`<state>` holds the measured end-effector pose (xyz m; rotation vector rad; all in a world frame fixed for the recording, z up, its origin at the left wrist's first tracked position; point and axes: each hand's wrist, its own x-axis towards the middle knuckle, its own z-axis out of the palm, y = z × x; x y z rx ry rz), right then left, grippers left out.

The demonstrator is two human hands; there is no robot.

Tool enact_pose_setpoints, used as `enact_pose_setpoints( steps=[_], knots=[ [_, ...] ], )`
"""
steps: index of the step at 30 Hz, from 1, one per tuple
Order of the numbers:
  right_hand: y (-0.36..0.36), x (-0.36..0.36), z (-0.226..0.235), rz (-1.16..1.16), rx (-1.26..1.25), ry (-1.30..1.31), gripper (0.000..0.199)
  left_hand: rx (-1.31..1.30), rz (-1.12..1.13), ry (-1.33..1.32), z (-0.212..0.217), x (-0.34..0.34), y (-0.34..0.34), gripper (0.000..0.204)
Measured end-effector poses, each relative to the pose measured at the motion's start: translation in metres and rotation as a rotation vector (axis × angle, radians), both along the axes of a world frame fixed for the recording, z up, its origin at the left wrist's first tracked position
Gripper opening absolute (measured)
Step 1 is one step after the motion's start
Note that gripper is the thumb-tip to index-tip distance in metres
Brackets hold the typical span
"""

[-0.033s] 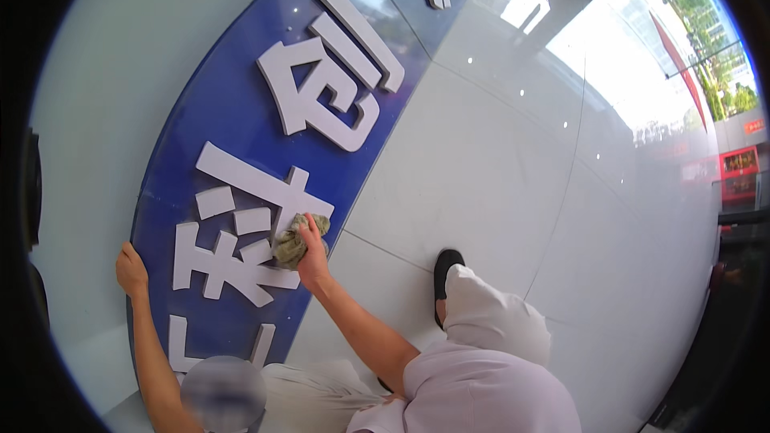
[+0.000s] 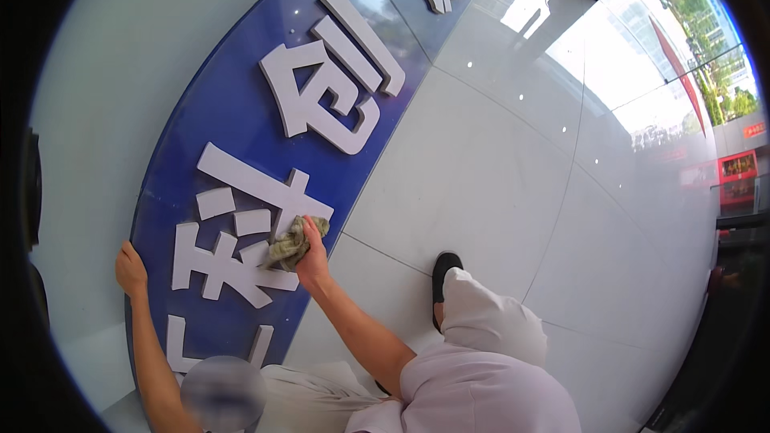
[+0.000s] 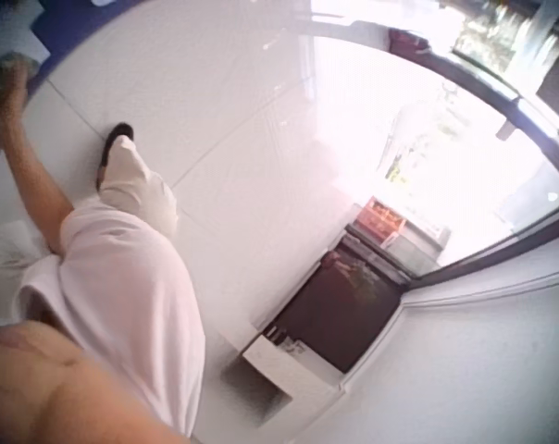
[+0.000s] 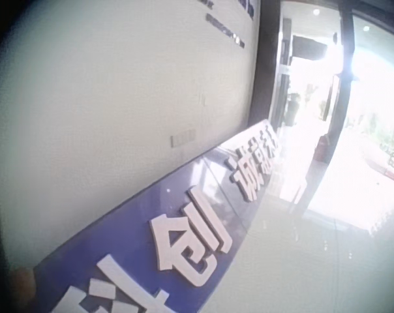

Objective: The person wipes a blue wall-mounted sign with white raised characters using a cloth. They systematically clean the surface around and between the letters, moving from one section to another while maintaining contact with the sign.

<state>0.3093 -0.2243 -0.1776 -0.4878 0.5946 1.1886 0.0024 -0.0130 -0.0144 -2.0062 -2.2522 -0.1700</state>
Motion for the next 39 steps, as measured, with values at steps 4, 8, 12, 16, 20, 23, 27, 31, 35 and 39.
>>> enact_pose_setpoints(
  steps=[4,8,12,16,20,23,27,31,35,39],
  knots=[
    [-0.002,-0.047,-0.053,0.297,-0.393,-0.941,0.023,0.036,0.035,0.088,-0.005,-0.025,-0.003,0.061],
    [-0.057,-0.083,-0.088,0.502,-0.254,-1.423,0.016,0.003,-0.136,0.188,-0.027,-0.025,0.025,0.064],
    [-0.052,-0.053,-0.071,0.768,-0.088,-1.090,0.020,-0.040,0.025,0.129,-0.002,-0.004,0.019,0.069],
    [-0.061,-0.040,-0.039,0.549,-0.014,-1.798,0.027,0.010,0.068,0.087,0.006,0.001,-0.003,0.069],
    [-0.058,-0.026,-0.082,0.569,-0.034,-2.155,0.029,0.014,0.064,0.079,0.006,0.004,0.004,0.070],
    [-0.088,0.011,-0.132,0.837,-0.349,-1.804,0.027,0.021,0.056,0.066,0.007,0.018,0.005,0.071],
    [-0.078,0.044,-0.106,0.569,-0.525,-1.487,0.036,0.015,0.096,0.086,0.009,0.002,-0.001,0.071],
    [-0.042,0.045,-0.120,0.303,-0.584,-1.460,0.043,0.011,0.092,0.071,0.010,0.016,-0.001,0.070],
    [-0.088,-0.026,-0.162,0.692,-0.341,-1.563,0.045,0.024,0.071,0.065,0.009,0.025,0.006,0.070],
    [-0.084,-0.023,-0.074,0.855,-0.178,-1.271,0.041,0.013,0.088,0.079,0.016,0.014,-0.003,0.069]
  ],
)
